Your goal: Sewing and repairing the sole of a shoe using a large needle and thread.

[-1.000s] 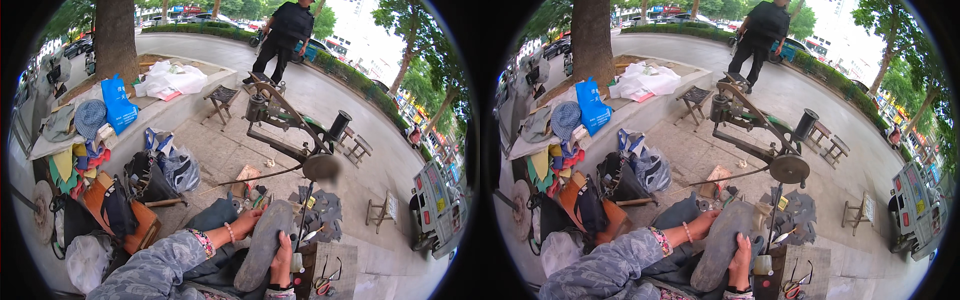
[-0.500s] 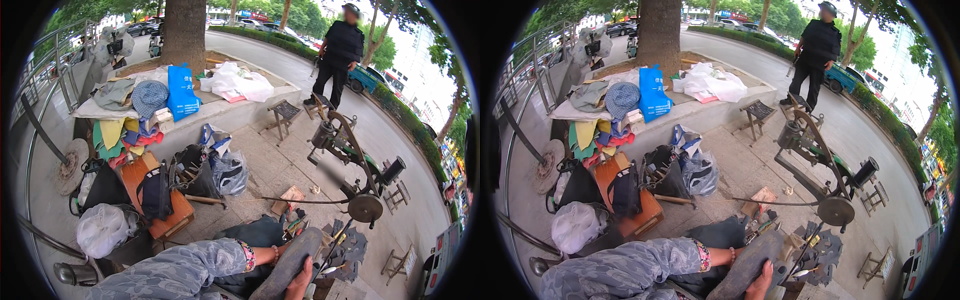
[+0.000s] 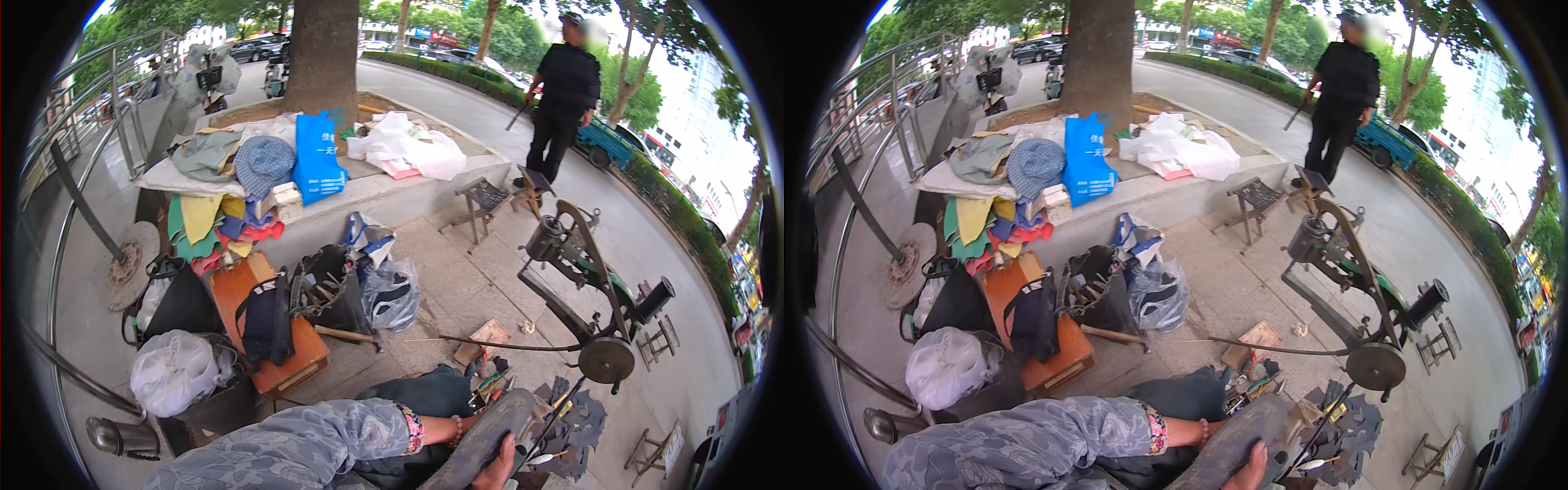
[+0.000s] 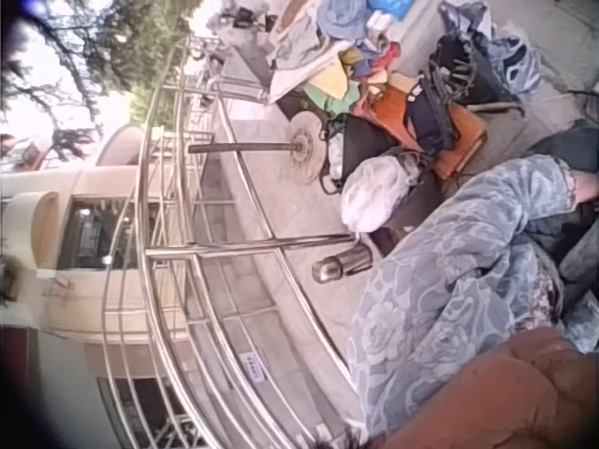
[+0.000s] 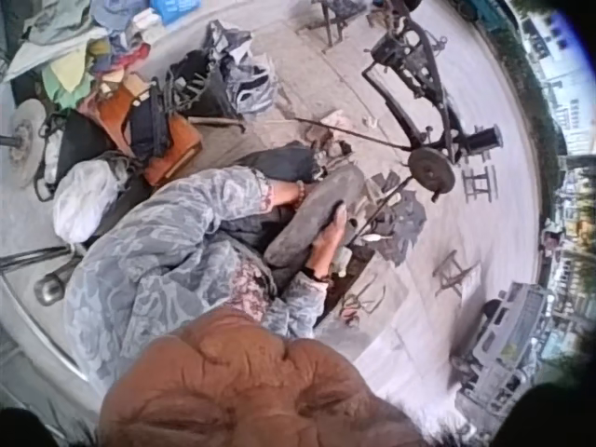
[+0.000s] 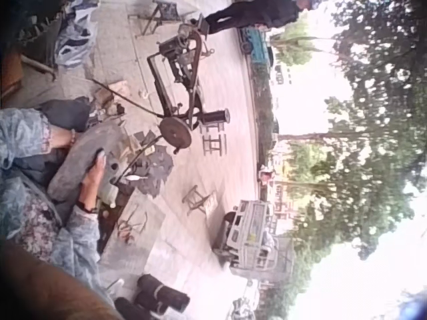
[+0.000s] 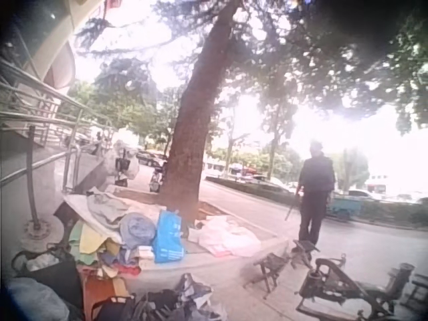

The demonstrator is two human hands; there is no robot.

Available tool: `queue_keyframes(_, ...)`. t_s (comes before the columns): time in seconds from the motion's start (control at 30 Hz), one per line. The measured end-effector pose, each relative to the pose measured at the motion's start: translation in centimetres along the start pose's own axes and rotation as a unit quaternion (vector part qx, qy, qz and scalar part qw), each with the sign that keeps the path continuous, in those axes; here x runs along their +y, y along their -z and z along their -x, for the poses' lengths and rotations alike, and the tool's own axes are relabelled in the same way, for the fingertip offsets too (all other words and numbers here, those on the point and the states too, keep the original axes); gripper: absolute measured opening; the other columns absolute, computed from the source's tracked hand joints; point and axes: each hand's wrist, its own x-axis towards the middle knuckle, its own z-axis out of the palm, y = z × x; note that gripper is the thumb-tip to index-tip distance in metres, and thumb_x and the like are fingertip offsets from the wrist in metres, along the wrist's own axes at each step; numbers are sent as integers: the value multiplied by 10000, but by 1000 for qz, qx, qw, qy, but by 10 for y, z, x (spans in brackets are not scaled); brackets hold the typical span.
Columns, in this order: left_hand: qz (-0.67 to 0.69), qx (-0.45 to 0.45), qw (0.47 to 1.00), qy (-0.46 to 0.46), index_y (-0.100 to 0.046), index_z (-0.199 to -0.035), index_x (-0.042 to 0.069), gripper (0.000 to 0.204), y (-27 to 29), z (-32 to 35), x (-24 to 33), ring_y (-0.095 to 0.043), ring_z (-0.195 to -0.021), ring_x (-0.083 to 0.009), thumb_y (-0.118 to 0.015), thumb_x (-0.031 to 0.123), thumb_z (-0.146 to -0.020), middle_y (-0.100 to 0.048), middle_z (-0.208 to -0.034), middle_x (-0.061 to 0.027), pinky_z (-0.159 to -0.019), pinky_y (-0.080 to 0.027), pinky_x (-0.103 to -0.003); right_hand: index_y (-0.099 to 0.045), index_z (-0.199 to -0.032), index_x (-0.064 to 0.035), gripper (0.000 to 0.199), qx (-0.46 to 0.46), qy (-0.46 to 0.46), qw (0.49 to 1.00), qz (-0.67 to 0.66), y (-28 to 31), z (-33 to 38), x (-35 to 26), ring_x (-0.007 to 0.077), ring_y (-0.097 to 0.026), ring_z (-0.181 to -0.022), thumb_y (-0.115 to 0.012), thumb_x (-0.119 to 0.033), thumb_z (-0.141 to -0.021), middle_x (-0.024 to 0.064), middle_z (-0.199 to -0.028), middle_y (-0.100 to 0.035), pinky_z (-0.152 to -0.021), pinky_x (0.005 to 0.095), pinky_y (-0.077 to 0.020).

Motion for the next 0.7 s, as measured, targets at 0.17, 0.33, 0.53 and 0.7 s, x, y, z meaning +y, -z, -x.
queue_keyframes(0.17, -218, 117, 966, 79, -621, -985, 95, 268, -105, -32, -38, -609, -822, -270, -480, 323, -995, -658, -893, -93, -790, -490, -405, -537, -1280, -11, 498, -31, 85, 994, -55, 10, 1, 2, 303, -679, -993, -578, -396, -966, 152, -1140, -672, -891, 439, -553)
queue_keyframes(0.33, -313, 138, 935, 97, -613, -1006, 93, 258, -146, -30, -33, -608, -839, -267, -478, 313, -997, -655, -915, -94, -801, -488, -401, -531, -1282, 2, 482, -56, 53, 996, -55, -5, 4, -1, 317, -683, -1004, -563, -370, -977, 174, -1152, -669, -894, 467, -558)
queue_keyframes(0.53, -346, 142, 921, 108, -604, -1031, 90, 249, -156, -31, -33, -606, -860, -263, -476, 300, -1000, -651, -941, -95, -815, -486, -398, -529, -1285, 0, 459, -21, 44, 997, -52, -2, 1, 3, 321, -688, -996, -556, -342, -980, 182, -1155, -668, -886, 471, -566)
queue_keyframes(0.7, -362, 144, 914, 115, -597, -1052, 87, 243, -160, -33, -32, -604, -877, -259, -473, 290, -1003, -648, -963, -96, -826, -485, -395, -538, -1267, -14, 432, -31, 50, 998, -31, -15, 14, -9, 299, -687, -1000, -573, -337, -983, 162, -1146, -671, -880, 458, -570)
